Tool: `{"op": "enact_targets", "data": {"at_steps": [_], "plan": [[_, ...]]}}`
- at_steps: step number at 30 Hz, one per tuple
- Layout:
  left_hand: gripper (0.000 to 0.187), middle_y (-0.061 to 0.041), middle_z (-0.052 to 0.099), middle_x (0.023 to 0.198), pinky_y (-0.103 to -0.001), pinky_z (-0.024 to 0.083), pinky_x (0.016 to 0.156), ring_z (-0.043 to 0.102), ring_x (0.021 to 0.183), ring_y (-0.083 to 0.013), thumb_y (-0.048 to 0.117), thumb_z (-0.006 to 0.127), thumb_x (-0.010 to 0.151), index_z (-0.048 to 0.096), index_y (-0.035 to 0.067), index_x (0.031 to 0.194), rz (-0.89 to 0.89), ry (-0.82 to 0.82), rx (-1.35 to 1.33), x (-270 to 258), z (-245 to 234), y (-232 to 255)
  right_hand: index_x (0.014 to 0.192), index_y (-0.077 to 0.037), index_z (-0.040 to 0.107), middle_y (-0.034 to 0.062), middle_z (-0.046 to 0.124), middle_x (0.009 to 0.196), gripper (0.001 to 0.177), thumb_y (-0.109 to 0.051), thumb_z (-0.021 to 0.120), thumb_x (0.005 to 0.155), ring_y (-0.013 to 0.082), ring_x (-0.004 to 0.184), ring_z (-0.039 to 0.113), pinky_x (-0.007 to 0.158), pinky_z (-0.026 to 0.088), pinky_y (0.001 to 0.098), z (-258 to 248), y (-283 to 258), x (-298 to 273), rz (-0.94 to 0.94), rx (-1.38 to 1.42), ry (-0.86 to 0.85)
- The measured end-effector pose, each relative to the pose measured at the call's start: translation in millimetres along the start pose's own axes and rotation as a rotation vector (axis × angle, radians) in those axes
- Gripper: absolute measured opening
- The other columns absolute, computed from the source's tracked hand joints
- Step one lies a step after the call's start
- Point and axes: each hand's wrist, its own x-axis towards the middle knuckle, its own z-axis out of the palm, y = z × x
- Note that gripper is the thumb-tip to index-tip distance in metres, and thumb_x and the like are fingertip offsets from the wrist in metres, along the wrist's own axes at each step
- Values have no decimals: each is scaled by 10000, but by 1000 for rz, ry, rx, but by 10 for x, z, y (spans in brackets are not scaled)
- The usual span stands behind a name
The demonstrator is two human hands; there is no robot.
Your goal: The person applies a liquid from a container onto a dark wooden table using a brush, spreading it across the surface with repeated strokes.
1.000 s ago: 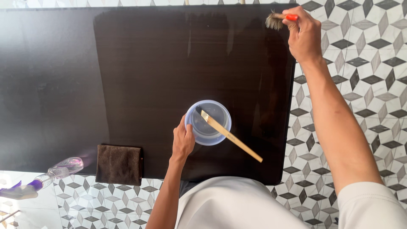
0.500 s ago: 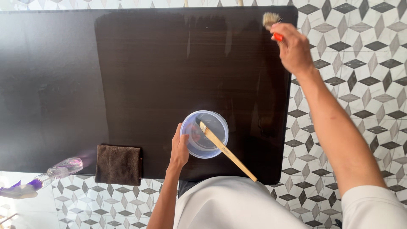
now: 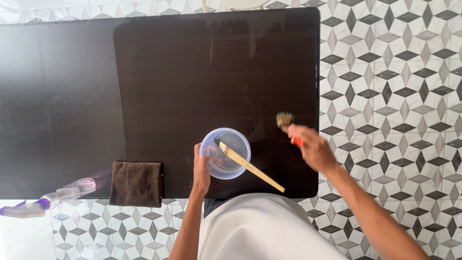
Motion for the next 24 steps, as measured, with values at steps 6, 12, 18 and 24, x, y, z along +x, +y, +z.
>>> {"op": "enact_targets", "data": {"at_steps": [6,12,18,24], "plan": [[459,-129,616,964,-395,597,768,677,817,-205,282,420,857,478,60,1255,2,-23,-8,-105,-73,-177,1202,-112,631,82,700,1244,322,44,582,925,234,1002,756,819,603,307,144,-284,-762,226,210,-120],[516,-109,590,1013,-396,591,779,658,826,-191,274,421,830,459,55,1296,-2,-25,3,-171,-27,-202,1207,-100,624,85,738,1133,238,-15,587,987,217,934,768,816,640,317,83,-101,-436,148,246,-83],[520,-90,559,1087,-394,585,784,646,831,-185,285,420,832,468,39,1287,27,-23,22,-181,64,-167,1183,-56,626,120,724,1117,187,2,564,1016,228,911,762,791,647,329,42,-24,349,95,223,-48],[556,-118,583,1018,-393,573,827,647,843,-183,297,431,821,462,34,1310,41,-5,10,-126,178,-118,1165,-37,630,142,733,1111,145,14,583,1037,248,943,760,792,638,329,32,287,1154,-4,148,42]]}}
